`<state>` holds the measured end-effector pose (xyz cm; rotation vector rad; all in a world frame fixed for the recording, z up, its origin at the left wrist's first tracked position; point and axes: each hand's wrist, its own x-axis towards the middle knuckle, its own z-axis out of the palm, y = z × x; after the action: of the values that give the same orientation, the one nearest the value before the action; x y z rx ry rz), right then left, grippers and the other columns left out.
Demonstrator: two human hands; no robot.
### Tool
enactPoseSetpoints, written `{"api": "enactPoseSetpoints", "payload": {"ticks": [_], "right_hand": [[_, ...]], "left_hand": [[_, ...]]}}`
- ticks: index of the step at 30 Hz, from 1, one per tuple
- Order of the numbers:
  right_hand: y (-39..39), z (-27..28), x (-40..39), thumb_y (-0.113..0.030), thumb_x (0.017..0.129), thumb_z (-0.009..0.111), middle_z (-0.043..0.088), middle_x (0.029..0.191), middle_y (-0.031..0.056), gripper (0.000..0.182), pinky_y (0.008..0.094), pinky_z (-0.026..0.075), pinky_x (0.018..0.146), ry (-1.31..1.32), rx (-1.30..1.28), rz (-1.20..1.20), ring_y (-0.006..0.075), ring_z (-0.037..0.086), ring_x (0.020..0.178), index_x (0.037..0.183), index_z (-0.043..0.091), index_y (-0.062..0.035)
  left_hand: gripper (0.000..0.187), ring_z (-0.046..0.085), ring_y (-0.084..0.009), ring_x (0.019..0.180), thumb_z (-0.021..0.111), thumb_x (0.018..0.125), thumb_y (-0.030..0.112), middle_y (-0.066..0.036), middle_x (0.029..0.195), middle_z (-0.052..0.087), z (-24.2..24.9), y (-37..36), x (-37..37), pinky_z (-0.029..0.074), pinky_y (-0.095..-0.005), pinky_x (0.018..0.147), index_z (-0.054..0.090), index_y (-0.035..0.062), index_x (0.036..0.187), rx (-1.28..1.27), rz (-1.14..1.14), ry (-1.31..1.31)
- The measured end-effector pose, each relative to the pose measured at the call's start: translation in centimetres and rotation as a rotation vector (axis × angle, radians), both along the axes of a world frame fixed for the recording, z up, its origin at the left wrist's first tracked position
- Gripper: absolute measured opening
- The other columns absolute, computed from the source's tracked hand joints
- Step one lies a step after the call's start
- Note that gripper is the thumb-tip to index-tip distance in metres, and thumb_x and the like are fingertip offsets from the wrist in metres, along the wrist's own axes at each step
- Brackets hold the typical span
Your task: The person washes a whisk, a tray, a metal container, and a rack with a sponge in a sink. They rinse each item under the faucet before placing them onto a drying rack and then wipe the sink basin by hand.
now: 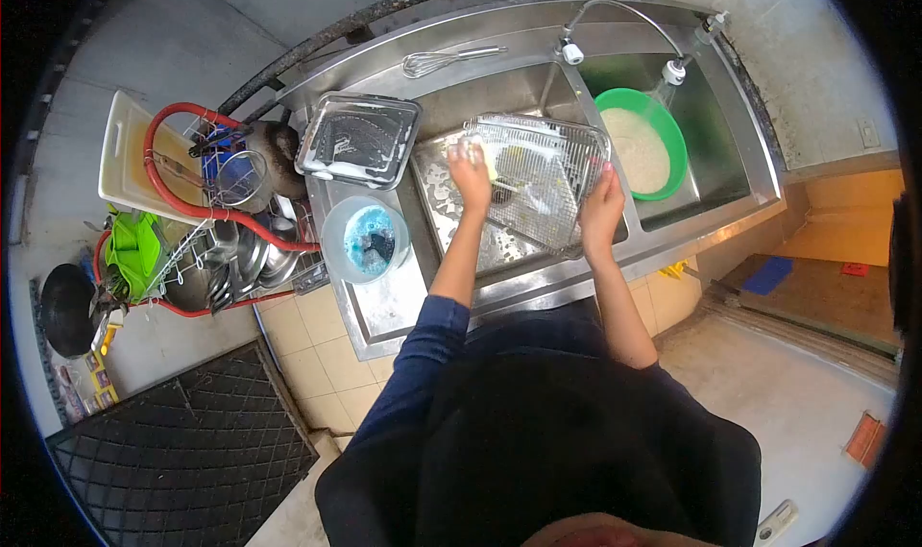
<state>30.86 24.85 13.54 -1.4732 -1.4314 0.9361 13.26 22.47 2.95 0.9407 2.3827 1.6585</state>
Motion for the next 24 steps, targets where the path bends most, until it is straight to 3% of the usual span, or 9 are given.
{"api": "enactPoseSetpoints", "payload": {"ticks": [2,4,7,9,12,15,20,23,24], "right_hand": [[0.2,-0.4,-0.3,-0.027,0.097,0.036,0.057,0.072,0.0215,0.037,0.038,0.042,0.064,-0.032,0.073,-0.023,0.0277,0.053,0.064,0.095,0.057,0.0045],[0.8,-1.8,-0.8,-0.027,0.097,0.036,0.057,0.072,0.0217,0.037,0.038,0.042,0.065,-0.041,0.088,-0.061,0.0282,0.052,0.064,0.095,0.056,0.0046],[2.3,-2.8,-0.9,-0.026,0.097,0.036,0.057,0.073,0.0218,0.037,0.0379,0.042,0.066,-0.013,0.097,-0.1,0.0309,0.051,0.063,0.096,0.056,0.0046],[2.3,-3.2,-0.3,-0.026,0.097,0.036,0.054,0.065,0.0175,0.036,0.0368,0.04,0.061,0.001,0.14,-0.093,0.0259,0.046,0.058,0.095,0.057,0.0035],[0.7,-2.6,0.3,-0.026,0.097,0.036,0.045,0.058,0.0081,0.036,0.0336,0.036,0.055,0.089,0.086,-0.117,0.0174,0.039,0.054,0.095,0.057,0.0026],[0.4,-3.5,0.3,-0.027,0.097,0.035,0.037,0.057,0.0006,0.038,0.031,0.031,0.051,0.204,0.081,-0.172,0.0106,0.033,0.054,0.092,0.057,0.003],[2.2,-3.8,0.1,-0.029,0.098,0.033,0.037,0.057,-0.0019,0.04,0.0285,0.03,0.051,0.328,-0.065,-0.236,0.0093,0.032,0.054,0.091,0.055,0.0033],[2.2,-3.3,0.2,-0.03,0.098,0.032,0.043,0.065,0.0002,0.04,0.0281,0.034,0.056,0.474,-0.104,-0.262,0.0109,0.038,0.061,0.094,0.054,0.0024],[1.8,-3.4,0.5,-0.031,0.098,0.031,0.049,0.073,0.0024,0.04,0.0284,0.038,0.062,0.562,-0.123,-0.263,0.0125,0.044,0.067,0.098,0.054,0.0019]], "left_hand": [[0.035,0.054,-0.0369,0.082,0.06,0.082,0.024,-0.02,0.09,0.055,-0.6,-0.1,2.4,0.042,-0.0463,0.076,0.05,-0.0005,0.105,-0.106,-0.057,0.279],[0.033,0.054,-0.0385,0.085,0.059,0.078,0.019,-0.021,0.09,0.054,1.7,-1.7,6.8,0.043,-0.0462,0.076,0.05,0.0005,0.104,0.049,-0.341,0.021],[0.029,0.054,-0.0397,0.085,0.056,0.076,0.012,-0.022,0.088,0.054,4.8,-3.1,10.5,0.045,-0.045,0.075,0.05,-0.0002,0.102,0.056,-0.521,0.018],[0.027,0.056,-0.0352,0.081,0.055,0.077,0.008,-0.019,0.089,0.053,4.2,-3.2,9.5,0.045,-0.0418,0.07,0.05,0.0003,0.102,0.113,-0.313,0.178],[0.03,0.058,-0.0353,0.075,0.053,0.082,0.02,-0.019,0.088,0.057,3.2,-2.4,3.7,0.045,-0.0448,0.066,0.05,0.0007,0.105,-0.468,-0.09,0.236],[0.029,0.058,-0.0371,0.072,0.054,0.083,0.021,-0.019,0.089,0.059,0.3,-2.3,1.9,0.046,-0.0453,0.065,0.05,0.0012,0.105,-0.406,0.077,0.211],[0.041,0.059,-0.0383,0.075,0.052,0.084,0.023,-0.024,0.091,0.058,4.2,-5.1,8.0,0.047,-0.0458,0.067,0.044,-0.0029,0.115,-0.407,-0.242,0.232],[0.045,0.059,-0.0398,0.08,0.051,0.086,0.022,-0.026,0.099,0.057,-0.5,-4.1,2.7,0.046,-0.0453,0.073,0.039,-0.0039,0.121,-0.589,-0.002,0.189],[0.045,0.057,-0.04,0.085,0.049,0.088,0.021,-0.026,0.104,0.055,-1.8,-4.2,0.9,0.045,-0.0444,0.077,0.038,-0.0049,0.122,-0.382,0.064,-0.018]]}}
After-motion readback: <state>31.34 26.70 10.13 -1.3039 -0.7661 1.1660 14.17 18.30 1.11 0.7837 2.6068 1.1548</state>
